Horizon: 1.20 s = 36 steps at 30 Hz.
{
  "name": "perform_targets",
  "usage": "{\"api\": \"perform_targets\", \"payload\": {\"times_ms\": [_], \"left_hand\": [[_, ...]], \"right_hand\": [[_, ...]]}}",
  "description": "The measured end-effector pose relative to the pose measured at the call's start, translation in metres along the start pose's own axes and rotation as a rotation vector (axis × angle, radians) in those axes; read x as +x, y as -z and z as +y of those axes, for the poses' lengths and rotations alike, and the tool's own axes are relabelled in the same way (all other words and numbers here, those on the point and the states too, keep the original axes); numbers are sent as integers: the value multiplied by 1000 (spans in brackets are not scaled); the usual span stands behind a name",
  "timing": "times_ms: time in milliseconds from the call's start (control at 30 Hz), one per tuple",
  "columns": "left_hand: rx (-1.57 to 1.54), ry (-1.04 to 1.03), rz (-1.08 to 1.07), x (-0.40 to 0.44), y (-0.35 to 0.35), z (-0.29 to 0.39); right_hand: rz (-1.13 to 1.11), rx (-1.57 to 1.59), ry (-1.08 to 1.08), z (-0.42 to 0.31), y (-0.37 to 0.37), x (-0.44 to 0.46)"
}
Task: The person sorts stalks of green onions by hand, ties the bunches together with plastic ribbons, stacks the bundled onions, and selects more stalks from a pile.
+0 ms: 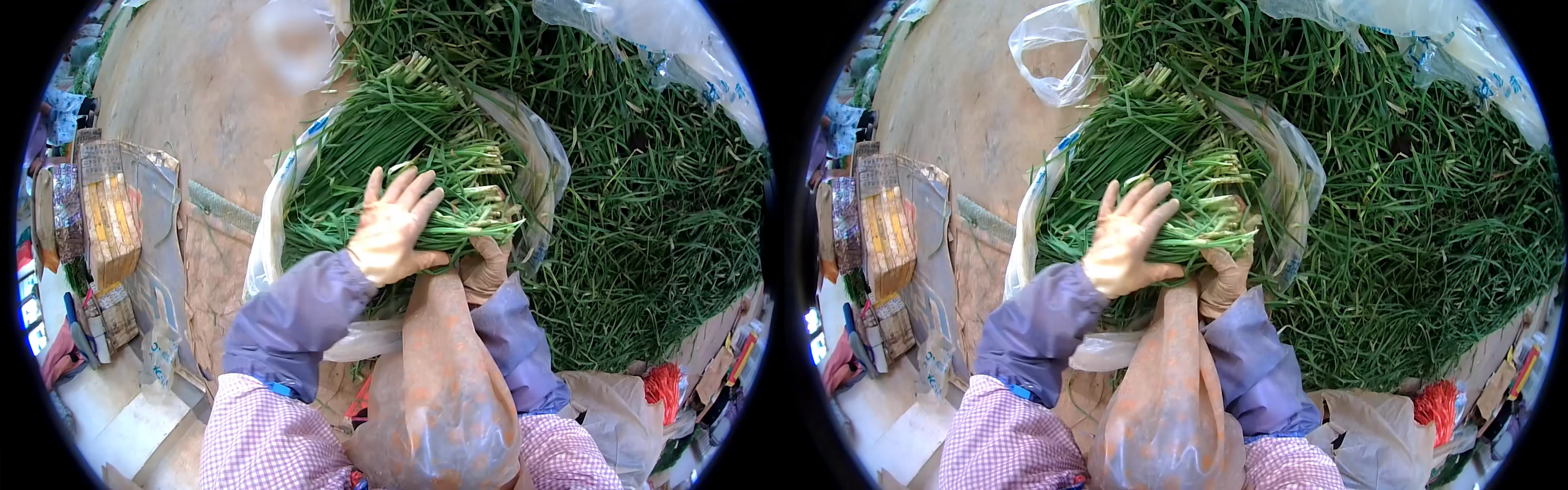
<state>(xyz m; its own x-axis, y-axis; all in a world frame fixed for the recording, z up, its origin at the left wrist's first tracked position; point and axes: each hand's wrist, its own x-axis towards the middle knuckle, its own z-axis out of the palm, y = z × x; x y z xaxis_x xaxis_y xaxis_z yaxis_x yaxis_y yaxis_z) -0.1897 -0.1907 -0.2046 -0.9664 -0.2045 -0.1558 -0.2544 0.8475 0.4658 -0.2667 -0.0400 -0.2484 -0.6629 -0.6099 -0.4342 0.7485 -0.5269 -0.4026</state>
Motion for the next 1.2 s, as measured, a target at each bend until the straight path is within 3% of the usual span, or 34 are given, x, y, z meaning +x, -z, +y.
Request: {"api": "perform_targets", "payload": {"times_ms": [100,167,233,300,333,367,433,500,567,633,700,767,833,900,967,1100,1133,1200], "left_hand": [[-20,109,84,7,-27,9],[-42,187,186,12,-29,17],[97,248,116,17,-38,31],[395,159,144,16,-72,43],[501,125,151,18,-77,45],[510,113,47,13,-80,46],[308,71,24,12,-69,47],[-32,12,-66,12,-38,44],[-297,-16,184,26,-14,23],[-290,-43,388,56,4,0],[-259,55,232,90,9,-11],[-293,-33,24,113,-5,-21],[-372,5,-158,123,-17,-22],[-529,142,-354,135,-12,-28],[-393,142,-450,137,-4,-22],[-364,134,-425,121,-15,-13],[-363,140,-376,116,-20,-12],[-418,197,-317,109,-29,-12]], "right_hand": [[-107,-41,-52,6,32,10],[-169,-56,-127,-8,3,5],[-32,-139,-52,3,3,2],[83,-221,-72,7,16,15],[97,-270,106,4,-1,19],[118,-329,141,8,21,32],[285,-177,55,1,16,37],[283,-75,-5,6,49,49],[252,9,-10,7,55,52],[263,61,-147,5,55,42],[254,18,-66,6,47,31],[248,-14,-30,1,38,24],[259,-27,-28,-5,34,17],[257,-39,-25,-7,42,13],[264,-86,-35,-9,45,10],[243,26,-116,-13,42,19],[130,72,-159,-12,50,24],[144,-72,-144,-13,50,31]]}}
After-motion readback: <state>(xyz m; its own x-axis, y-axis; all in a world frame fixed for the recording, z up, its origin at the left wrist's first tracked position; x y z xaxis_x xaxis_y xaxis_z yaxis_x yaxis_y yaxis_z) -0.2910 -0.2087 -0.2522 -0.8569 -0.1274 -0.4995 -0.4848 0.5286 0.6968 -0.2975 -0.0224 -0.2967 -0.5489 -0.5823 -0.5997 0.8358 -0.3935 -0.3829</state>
